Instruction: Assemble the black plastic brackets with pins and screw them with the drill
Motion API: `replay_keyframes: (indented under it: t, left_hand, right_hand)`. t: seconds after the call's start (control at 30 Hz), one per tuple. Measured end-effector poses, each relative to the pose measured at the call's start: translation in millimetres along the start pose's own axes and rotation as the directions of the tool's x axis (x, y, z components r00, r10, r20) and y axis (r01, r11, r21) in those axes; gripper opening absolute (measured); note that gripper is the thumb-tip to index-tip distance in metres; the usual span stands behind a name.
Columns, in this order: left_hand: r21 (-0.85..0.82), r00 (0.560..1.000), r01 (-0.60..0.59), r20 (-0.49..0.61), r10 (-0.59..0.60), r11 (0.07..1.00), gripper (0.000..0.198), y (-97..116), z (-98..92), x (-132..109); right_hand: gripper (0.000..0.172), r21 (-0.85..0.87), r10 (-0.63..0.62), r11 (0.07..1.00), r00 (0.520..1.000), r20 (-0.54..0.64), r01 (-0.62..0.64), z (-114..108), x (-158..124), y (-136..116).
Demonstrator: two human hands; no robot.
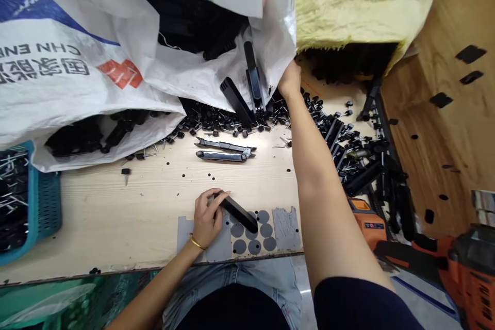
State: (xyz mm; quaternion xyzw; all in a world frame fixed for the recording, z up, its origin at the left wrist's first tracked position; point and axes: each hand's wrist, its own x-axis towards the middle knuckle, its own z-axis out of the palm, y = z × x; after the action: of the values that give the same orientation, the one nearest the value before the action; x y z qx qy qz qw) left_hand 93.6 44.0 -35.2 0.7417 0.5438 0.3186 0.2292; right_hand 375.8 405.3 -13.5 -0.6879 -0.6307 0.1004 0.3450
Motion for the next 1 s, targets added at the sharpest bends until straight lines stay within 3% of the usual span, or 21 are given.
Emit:
replay_keyframes:
  t: [0.07,0.13,0.23,0.3,0.37,0.43,0.53,0.63,0.7,0.77,0.87,1.0]
  left_hand:
    - [0.005,1.000,0.008,-0.009,-0.008,1.000,0.053,0,0.8,0]
    - [0.009,1.000,0.013,-0.018,-0.013,1.000,0.052,0,1.8,0]
    - [0.017,0.999,0.020,-0.031,-0.020,1.000,0.049,0,1.2,-1]
    - [0.061,1.000,0.012,-0.025,-0.011,0.998,0.048,2,-1.9,-1]
    - [0.136,0.998,-0.055,0.032,0.051,0.989,0.048,6,-6.6,1]
    - [0.183,0.971,-0.200,0.169,0.170,0.963,0.048,11,-10.6,6]
    - [0.153,0.872,-0.396,0.372,0.319,0.905,0.040,19,-11.4,16]
    - [0.162,0.838,-0.422,0.446,0.315,0.892,0.030,25,-8.5,23]
    - [0.208,0.854,-0.385,0.450,0.262,0.899,0.024,26,-8.6,24]
    - [0.260,0.882,-0.323,0.432,0.189,0.910,0.019,26,-12.0,23]
    - [0.304,0.915,-0.201,0.397,0.068,0.931,0.011,22,-22.4,19]
    - [0.284,0.937,0.044,0.321,-0.138,0.958,0.008,12,-37.6,18]
  right_hand:
    - [0.034,0.004,0.060,0.998,0.993,-0.098,-0.060,-25,-29,3]
    - [0.031,0.118,0.201,0.976,0.966,-0.162,-0.183,-53,-67,6]
    - [0.028,0.391,0.428,0.844,0.900,-0.082,-0.366,-88,-129,12]
    - [0.027,0.484,0.467,0.781,0.884,-0.033,-0.395,-106,-170,16]
    - [0.028,0.449,0.459,0.810,0.884,-0.085,-0.377,-121,-202,18]
    - [0.027,0.265,0.404,0.898,0.896,-0.185,-0.351,-131,-222,16]
    - [0.024,-0.101,0.222,0.962,0.944,-0.244,-0.253,-130,-219,-2]
    - [0.021,-0.250,0.195,0.946,0.978,-0.076,-0.208,-104,-189,-35]
    - [0.020,-0.293,0.324,0.914,0.939,0.116,-0.280,-82,-166,-55]
    - [0.018,-0.334,0.444,0.870,0.870,0.216,-0.361,-69,-151,-65]
    - [0.018,-0.249,0.475,0.873,0.847,0.237,-0.420,-76,-158,-65]
    - [0.020,0.069,0.289,0.931,0.842,0.455,-0.357,-118,-223,-56]
